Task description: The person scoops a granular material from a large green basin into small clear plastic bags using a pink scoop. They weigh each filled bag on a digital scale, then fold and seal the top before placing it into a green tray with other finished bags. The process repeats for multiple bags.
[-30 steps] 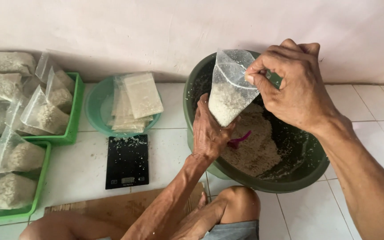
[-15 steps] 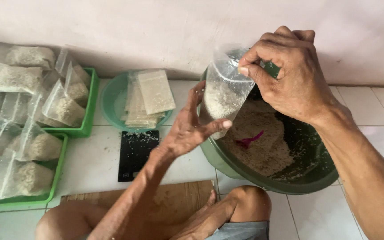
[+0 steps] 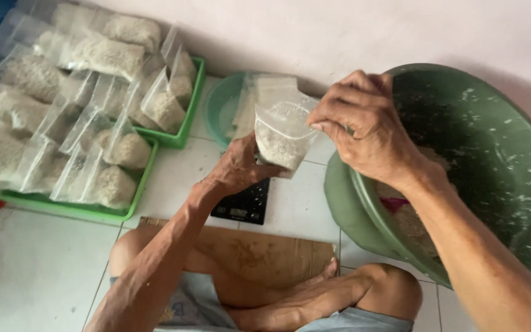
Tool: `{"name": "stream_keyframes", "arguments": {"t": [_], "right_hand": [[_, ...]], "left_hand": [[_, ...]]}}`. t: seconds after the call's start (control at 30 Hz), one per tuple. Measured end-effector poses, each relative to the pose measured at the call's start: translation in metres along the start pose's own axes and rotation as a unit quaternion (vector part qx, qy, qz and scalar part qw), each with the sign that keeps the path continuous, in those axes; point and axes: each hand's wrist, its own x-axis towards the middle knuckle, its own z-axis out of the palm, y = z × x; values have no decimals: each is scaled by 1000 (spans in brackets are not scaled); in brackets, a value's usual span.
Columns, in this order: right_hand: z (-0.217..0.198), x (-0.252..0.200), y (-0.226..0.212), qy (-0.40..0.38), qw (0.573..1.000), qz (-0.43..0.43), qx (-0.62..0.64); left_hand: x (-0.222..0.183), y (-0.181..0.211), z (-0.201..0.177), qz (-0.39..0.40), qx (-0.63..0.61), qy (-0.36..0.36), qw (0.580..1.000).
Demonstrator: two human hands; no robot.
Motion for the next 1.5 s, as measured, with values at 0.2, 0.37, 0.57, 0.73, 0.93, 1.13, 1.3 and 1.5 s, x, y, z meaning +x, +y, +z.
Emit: {"name": "stream_keyframes", "arguments": {"t": [0.2,0.37,0.57,0.73,0.93,1.13,1.3,1.5], "right_hand": [[79,-12,-8,30,999,28,26],[125,-25,-9,7,998,54,33],[160,-38,-6,-11,998,63,26],[180,-46,-2,-23,996,74,34],[195,-53,1,-29,995,92,38],[194,-53,2,-33,996,74,38],[188,-52,6,-28,995,78,49],[195,-63,17,13,992,88,92]], "left_hand": [[-15,-55,-11,-116,62,45,990],[-28,-100,-3,-147,49,41,987],[-30,-147,5,-131,33,61,989],[-28,-163,12,-121,14,67,990],[-27,-178,12,-116,15,55,992],[-32,-180,9,-77,-4,54,996],[-36,-189,7,-145,20,25,989],[-31,-176,2,-151,35,16,988]]}}
